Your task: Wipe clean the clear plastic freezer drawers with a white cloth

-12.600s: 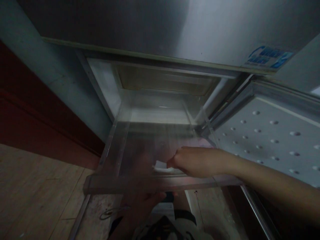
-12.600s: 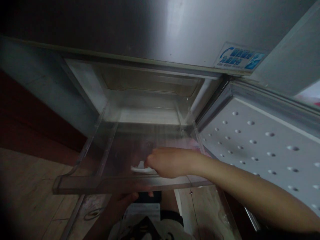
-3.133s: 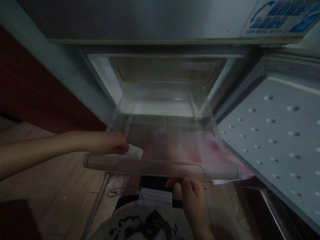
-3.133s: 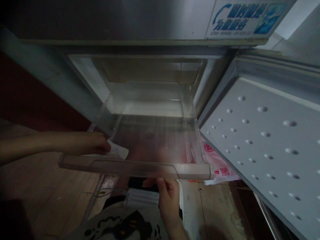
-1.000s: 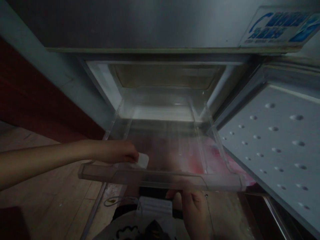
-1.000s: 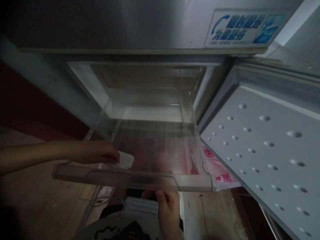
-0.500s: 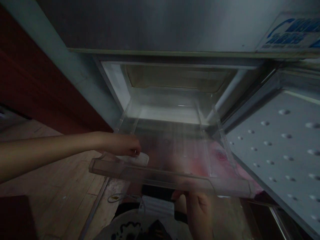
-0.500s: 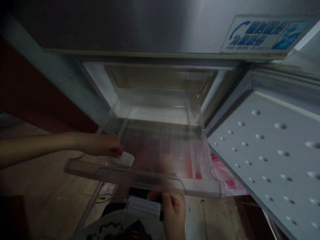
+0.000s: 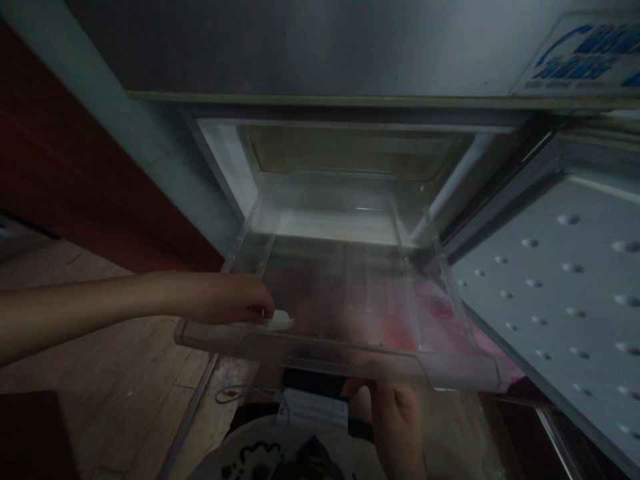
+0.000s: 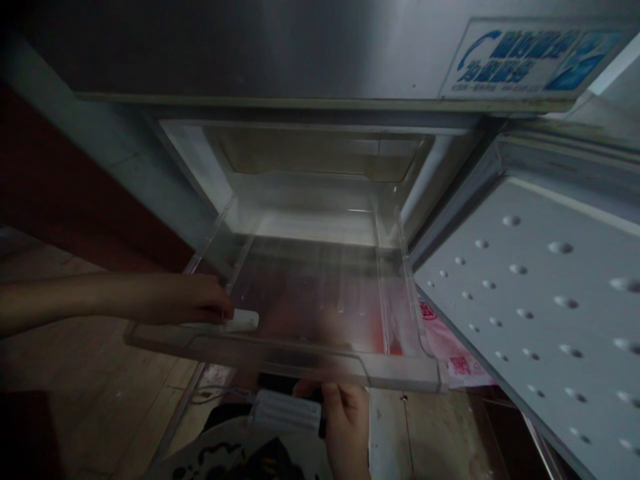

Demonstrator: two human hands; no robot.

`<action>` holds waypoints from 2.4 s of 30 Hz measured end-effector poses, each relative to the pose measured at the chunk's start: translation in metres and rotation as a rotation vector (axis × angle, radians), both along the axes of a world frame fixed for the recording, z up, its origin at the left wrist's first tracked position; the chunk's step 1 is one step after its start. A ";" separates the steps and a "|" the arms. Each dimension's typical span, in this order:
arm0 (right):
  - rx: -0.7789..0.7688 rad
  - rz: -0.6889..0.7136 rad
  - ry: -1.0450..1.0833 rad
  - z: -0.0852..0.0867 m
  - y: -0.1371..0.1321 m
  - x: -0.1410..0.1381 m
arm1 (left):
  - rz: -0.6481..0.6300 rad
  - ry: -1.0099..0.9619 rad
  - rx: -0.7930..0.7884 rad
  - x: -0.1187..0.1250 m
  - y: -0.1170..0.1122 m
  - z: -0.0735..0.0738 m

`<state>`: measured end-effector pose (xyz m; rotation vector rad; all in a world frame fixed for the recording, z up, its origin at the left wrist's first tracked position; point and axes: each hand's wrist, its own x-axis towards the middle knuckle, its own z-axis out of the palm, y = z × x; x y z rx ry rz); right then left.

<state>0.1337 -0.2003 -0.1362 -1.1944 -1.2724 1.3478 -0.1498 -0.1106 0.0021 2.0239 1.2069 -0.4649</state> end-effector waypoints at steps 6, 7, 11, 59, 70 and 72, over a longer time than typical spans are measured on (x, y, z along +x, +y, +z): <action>0.039 0.059 0.005 0.000 0.002 0.004 | 0.003 -0.093 -0.041 0.002 0.002 0.008; 0.037 0.046 -0.001 0.001 0.002 0.004 | -0.006 -0.083 -0.031 0.004 0.002 0.010; 0.039 0.040 -0.022 0.003 0.002 0.003 | -0.023 -0.061 -0.017 0.016 0.004 0.019; 0.024 -0.055 0.274 0.013 0.005 -0.014 | -0.350 -0.543 -0.049 0.142 0.051 -0.009; 0.073 0.011 0.162 0.016 0.010 -0.009 | -0.069 -0.184 -0.053 0.015 0.008 -0.018; 0.084 0.016 0.149 0.014 0.010 -0.008 | -0.070 -0.176 -0.067 -0.004 0.007 -0.018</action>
